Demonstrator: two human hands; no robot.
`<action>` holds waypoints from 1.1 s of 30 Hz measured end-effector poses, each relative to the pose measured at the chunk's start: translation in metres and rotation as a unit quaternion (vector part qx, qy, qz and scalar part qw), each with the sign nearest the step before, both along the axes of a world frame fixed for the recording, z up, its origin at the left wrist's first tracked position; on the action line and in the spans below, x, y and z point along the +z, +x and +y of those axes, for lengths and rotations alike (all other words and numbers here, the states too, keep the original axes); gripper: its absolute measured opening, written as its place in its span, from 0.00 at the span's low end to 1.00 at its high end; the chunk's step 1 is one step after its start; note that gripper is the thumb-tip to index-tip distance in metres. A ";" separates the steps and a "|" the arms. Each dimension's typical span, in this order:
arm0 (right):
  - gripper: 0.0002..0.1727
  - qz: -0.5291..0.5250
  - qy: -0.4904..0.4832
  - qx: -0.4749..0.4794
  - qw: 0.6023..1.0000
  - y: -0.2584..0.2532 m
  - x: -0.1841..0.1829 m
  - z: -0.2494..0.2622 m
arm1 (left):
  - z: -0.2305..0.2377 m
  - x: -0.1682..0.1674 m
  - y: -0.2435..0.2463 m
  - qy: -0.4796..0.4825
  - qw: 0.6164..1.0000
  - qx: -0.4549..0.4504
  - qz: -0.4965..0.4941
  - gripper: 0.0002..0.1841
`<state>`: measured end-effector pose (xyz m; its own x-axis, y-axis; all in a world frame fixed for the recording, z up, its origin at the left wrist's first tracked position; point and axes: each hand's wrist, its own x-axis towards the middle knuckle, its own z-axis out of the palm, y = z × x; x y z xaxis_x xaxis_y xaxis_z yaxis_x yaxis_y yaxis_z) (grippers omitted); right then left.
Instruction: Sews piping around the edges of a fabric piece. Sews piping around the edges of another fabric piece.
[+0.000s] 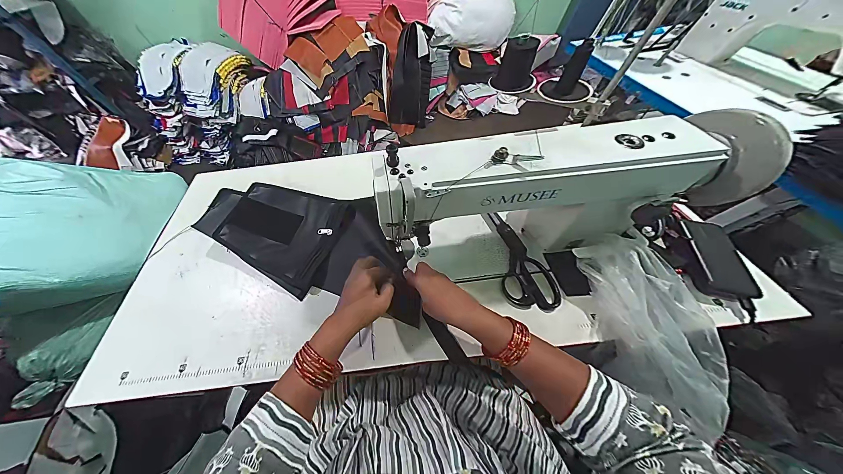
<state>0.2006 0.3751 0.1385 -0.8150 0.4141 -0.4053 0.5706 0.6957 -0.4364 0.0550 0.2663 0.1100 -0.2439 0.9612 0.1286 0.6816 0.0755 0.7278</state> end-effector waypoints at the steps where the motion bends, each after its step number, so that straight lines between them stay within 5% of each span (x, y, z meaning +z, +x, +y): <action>1: 0.23 -0.007 0.003 -0.001 1.000 -0.001 0.000 -0.001 | 0.002 -0.007 -0.001 0.011 0.999 0.005 0.049 0.18; 4: 0.25 -0.018 0.005 -0.008 1.000 -0.002 0.003 -0.003 | 0.005 -0.023 0.000 -0.055 0.991 -0.033 0.116 0.27; 21: 0.32 -0.014 -0.008 -0.030 0.999 -0.027 0.002 0.014 | 0.031 -0.024 -0.028 -0.031 0.984 -0.094 0.146 0.23; 26: 0.26 0.003 -0.012 -0.074 0.997 -0.033 -0.002 0.016 | 0.036 -0.017 -0.034 -0.052 0.988 -0.085 0.116 0.22; 30: 0.28 0.025 -0.021 -0.087 0.996 -0.031 -0.005 0.017 | 0.007 -0.021 -0.034 0.085 0.963 0.166 0.195 0.16; 33: 0.30 0.018 -0.024 -0.090 0.995 -0.031 -0.006 0.016 | -0.025 -0.004 -0.051 -0.112 0.930 0.317 0.149 0.29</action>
<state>0.1699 0.3910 0.1328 -0.7431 0.5360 -0.4007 0.6681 0.5611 -0.4886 0.0040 0.2414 0.1065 -0.7567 0.6466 0.0964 0.6173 0.6581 0.4310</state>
